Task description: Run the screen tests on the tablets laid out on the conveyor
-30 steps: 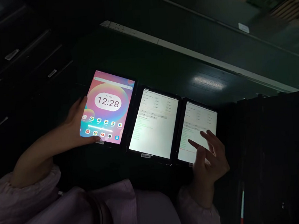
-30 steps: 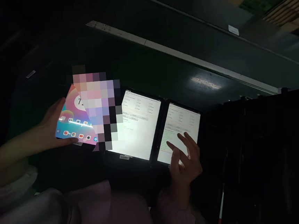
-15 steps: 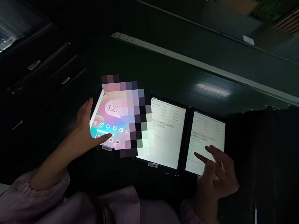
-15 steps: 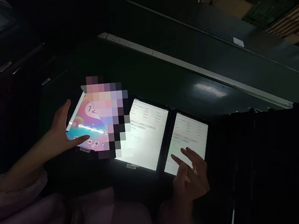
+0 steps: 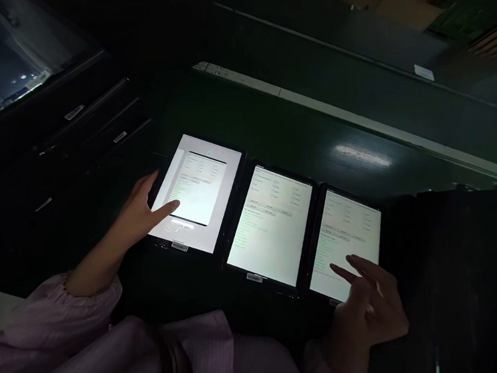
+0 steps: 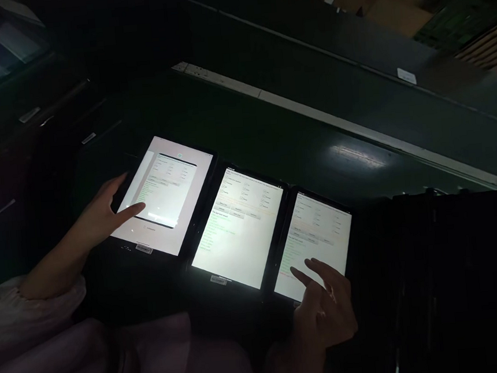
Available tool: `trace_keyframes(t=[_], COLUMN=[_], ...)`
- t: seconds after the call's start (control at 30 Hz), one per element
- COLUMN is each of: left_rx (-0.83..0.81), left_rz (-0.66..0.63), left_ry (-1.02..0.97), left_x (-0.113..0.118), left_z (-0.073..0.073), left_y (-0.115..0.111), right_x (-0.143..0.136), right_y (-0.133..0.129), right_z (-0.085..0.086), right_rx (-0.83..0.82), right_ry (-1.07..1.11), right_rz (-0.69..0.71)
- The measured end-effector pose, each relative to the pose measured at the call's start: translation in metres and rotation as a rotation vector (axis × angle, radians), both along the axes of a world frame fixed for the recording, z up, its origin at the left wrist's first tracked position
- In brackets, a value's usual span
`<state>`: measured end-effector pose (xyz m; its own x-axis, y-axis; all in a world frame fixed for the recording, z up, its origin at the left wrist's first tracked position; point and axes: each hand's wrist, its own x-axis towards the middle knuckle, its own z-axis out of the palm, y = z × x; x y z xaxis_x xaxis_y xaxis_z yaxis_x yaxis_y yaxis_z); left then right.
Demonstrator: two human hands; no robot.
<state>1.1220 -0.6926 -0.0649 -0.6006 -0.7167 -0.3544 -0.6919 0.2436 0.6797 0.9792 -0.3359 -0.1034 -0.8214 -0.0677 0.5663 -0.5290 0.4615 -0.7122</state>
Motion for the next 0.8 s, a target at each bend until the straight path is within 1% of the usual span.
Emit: trace_keyframes(t=[0.1,0.23,0.37,0.43,0.57,0.63,0.67,0.73,0.8], left_rx=[-0.026,0.050,0.070,0.085,0.082,0.083,0.086,0.093,0.040], left_rz=[-0.006,0.070,0.070,0.085,0.106,0.139,0.163,0.209,0.189], left_ry=[0.000,0.069,0.065,0.057,0.036,-0.013,-0.038,-0.052,-0.017], left_x=[-0.002,-0.004,-0.007,-0.008,-0.011,-0.014,-0.015,-0.017,-0.017], left_z=[0.000,-0.001,0.002,0.003,0.009,0.011,0.012,0.012,0.009], left_y=[-0.001,-0.003,-0.001,0.000,0.003,0.005,0.006,0.007,0.007], right_x=[-0.001,-0.003,-0.007,-0.008,-0.010,-0.012,-0.013,-0.015,-0.017], right_y=[0.001,0.005,0.013,0.015,0.014,0.016,0.018,0.024,0.030], right_z=[0.002,0.002,-0.003,-0.004,-0.001,0.001,0.001,-0.001,-0.003], right_rx=[0.003,0.042,0.119,0.164,0.208,0.191,0.178,0.147,0.125], right_ry=[0.006,-0.001,0.026,0.047,0.141,0.180,0.193,0.206,0.179], right_rz=[-0.012,-0.007,0.037,0.087,0.297,0.333,0.313,0.223,0.089])
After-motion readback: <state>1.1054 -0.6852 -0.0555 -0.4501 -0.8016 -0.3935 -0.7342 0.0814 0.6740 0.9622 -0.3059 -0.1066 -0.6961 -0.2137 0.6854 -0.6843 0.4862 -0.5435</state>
